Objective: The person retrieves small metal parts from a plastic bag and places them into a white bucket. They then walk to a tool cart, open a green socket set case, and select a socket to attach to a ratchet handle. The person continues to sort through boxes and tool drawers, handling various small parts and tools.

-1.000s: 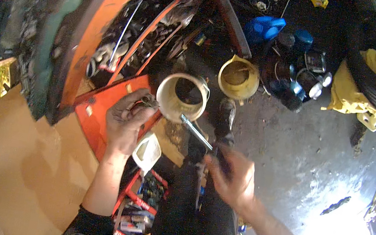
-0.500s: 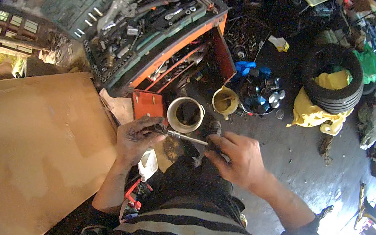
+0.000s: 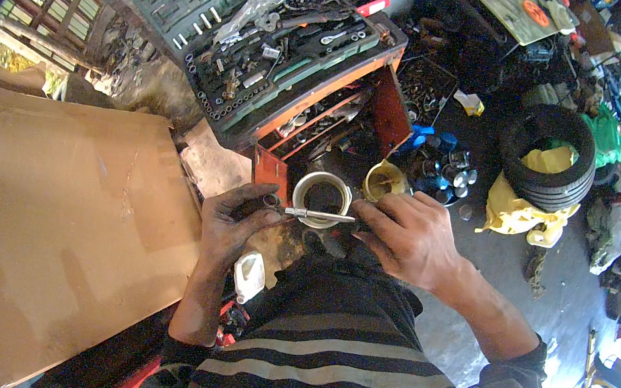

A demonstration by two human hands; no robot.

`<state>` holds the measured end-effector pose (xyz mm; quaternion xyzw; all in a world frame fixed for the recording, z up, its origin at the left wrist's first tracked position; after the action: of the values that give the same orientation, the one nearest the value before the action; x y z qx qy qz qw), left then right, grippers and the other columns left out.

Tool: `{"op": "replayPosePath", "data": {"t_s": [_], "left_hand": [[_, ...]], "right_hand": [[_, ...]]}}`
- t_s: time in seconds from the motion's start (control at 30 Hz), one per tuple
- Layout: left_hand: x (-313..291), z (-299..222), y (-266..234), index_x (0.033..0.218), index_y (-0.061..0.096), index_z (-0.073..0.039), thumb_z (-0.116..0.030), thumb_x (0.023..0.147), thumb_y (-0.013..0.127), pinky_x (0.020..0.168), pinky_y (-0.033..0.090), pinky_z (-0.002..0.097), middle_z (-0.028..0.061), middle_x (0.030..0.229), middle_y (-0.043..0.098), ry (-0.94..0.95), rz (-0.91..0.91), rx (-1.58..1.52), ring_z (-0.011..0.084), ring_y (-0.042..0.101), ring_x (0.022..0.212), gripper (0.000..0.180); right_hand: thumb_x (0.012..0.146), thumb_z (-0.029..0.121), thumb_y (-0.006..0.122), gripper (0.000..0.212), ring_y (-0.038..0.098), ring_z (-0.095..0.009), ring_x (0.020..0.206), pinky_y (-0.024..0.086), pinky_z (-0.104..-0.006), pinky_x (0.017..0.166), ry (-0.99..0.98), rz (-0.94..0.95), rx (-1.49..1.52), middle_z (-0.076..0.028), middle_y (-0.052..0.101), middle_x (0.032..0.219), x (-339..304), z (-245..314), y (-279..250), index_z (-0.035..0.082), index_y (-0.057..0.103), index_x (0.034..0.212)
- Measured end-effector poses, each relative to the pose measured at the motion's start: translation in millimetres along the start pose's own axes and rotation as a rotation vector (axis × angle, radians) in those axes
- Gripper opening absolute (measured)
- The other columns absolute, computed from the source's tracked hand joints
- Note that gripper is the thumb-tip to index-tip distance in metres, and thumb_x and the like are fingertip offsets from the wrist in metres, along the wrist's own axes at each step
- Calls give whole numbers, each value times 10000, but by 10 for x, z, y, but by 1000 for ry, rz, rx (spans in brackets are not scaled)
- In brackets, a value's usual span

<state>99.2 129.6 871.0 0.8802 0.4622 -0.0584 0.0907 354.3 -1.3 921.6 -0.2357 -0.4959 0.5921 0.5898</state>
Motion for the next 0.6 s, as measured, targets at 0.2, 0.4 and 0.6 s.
{"op": "replayPosePath", "data": {"t_s": [0.2,0.4,0.6], "left_hand": [[0,1,3,1142,714,48,74,788,798,801,561,263,112,1038,719,130,50,93,154,694,889,364],[-46,85,70,1137,697,67,-75,882,778,789,592,293,136,1004,734,-151,11,-171,186,720,844,303],[-62,325,149,1118,704,35,-245,959,718,674,541,261,59,866,700,-211,116,47,116,655,736,322]], "right_hand": [[759,198,770,430,627,-254,719,482,-384,603,-13,-59,77,-74,617,878,-53,16,92,64,667,1154],[750,164,694,460,609,-207,699,468,-348,589,-44,-26,-147,-46,606,868,-182,-26,160,46,670,1193],[753,164,747,466,578,-144,662,421,-302,553,-156,-25,-239,-23,610,824,-330,-77,271,36,686,1198]]}}
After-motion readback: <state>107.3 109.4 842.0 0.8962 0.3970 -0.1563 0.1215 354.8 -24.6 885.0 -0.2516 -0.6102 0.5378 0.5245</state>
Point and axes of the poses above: each hand's wrist, its own x-axis towards the middle knuckle, its own y-axis out of the palm, z = x × y, the point moved 1 cm from there along x, towards the middle knuckle
